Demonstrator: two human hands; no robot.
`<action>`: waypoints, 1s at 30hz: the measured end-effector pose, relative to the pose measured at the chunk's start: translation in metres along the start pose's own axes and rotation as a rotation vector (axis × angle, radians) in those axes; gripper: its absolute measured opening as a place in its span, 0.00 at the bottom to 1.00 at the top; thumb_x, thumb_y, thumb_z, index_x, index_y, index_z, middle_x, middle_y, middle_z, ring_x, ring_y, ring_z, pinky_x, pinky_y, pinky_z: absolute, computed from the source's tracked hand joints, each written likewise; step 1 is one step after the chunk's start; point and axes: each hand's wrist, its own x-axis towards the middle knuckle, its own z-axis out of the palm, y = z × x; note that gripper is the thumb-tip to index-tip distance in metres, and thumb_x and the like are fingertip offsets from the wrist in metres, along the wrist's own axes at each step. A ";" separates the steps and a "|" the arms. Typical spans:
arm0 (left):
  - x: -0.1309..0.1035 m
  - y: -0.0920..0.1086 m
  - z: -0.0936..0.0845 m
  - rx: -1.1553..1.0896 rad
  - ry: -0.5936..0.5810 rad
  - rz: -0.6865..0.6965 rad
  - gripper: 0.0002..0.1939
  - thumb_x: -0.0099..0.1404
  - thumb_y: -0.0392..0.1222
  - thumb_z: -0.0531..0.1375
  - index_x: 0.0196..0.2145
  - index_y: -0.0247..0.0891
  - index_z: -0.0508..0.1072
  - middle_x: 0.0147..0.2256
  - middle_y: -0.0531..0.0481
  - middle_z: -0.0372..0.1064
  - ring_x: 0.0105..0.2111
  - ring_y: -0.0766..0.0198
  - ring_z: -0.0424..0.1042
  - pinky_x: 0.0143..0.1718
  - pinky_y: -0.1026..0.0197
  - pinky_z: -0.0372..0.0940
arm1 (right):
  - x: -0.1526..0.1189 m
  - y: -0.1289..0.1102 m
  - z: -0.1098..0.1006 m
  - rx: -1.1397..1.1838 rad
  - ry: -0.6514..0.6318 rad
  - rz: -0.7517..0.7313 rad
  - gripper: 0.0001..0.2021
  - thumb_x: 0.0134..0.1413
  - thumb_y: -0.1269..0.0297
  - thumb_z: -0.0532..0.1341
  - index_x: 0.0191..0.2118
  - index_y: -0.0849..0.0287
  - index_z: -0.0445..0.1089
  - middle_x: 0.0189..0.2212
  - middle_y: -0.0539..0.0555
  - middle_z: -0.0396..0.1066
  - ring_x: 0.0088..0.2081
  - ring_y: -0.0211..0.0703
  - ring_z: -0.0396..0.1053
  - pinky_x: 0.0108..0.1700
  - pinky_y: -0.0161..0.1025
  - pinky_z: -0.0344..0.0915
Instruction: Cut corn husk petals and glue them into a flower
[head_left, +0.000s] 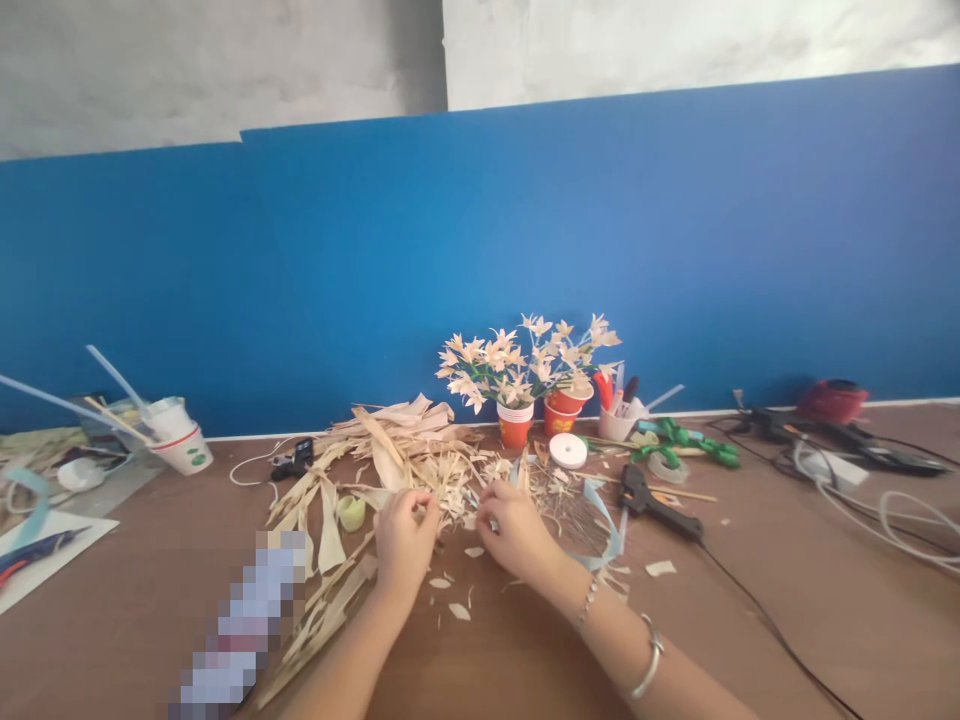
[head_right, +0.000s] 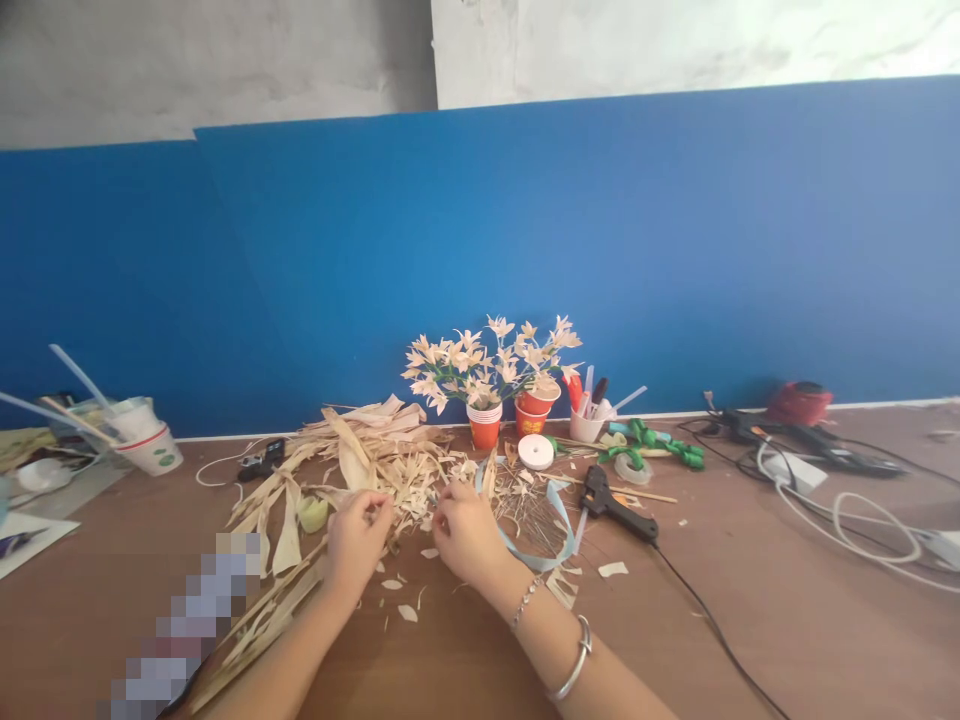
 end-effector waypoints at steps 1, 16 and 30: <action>0.002 -0.003 0.000 -0.021 0.031 0.007 0.06 0.58 0.40 0.56 0.25 0.39 0.70 0.28 0.50 0.72 0.33 0.57 0.70 0.36 0.58 0.59 | 0.000 0.000 -0.001 -0.019 -0.072 -0.016 0.08 0.48 0.76 0.57 0.23 0.60 0.69 0.35 0.54 0.67 0.38 0.43 0.63 0.39 0.39 0.57; 0.006 -0.006 -0.005 -0.157 0.111 0.037 0.16 0.63 0.44 0.54 0.19 0.39 0.64 0.24 0.51 0.65 0.29 0.62 0.66 0.33 0.62 0.60 | -0.018 -0.038 0.017 -0.187 -0.250 -0.518 0.07 0.54 0.70 0.57 0.28 0.62 0.69 0.35 0.55 0.65 0.38 0.45 0.58 0.39 0.42 0.53; 0.002 0.002 -0.006 -0.402 -0.305 0.196 0.07 0.60 0.35 0.56 0.31 0.41 0.74 0.32 0.48 0.72 0.37 0.59 0.70 0.41 0.58 0.64 | 0.000 -0.011 0.004 0.569 0.009 0.039 0.06 0.44 0.77 0.57 0.24 0.59 0.66 0.34 0.52 0.66 0.39 0.41 0.65 0.44 0.37 0.61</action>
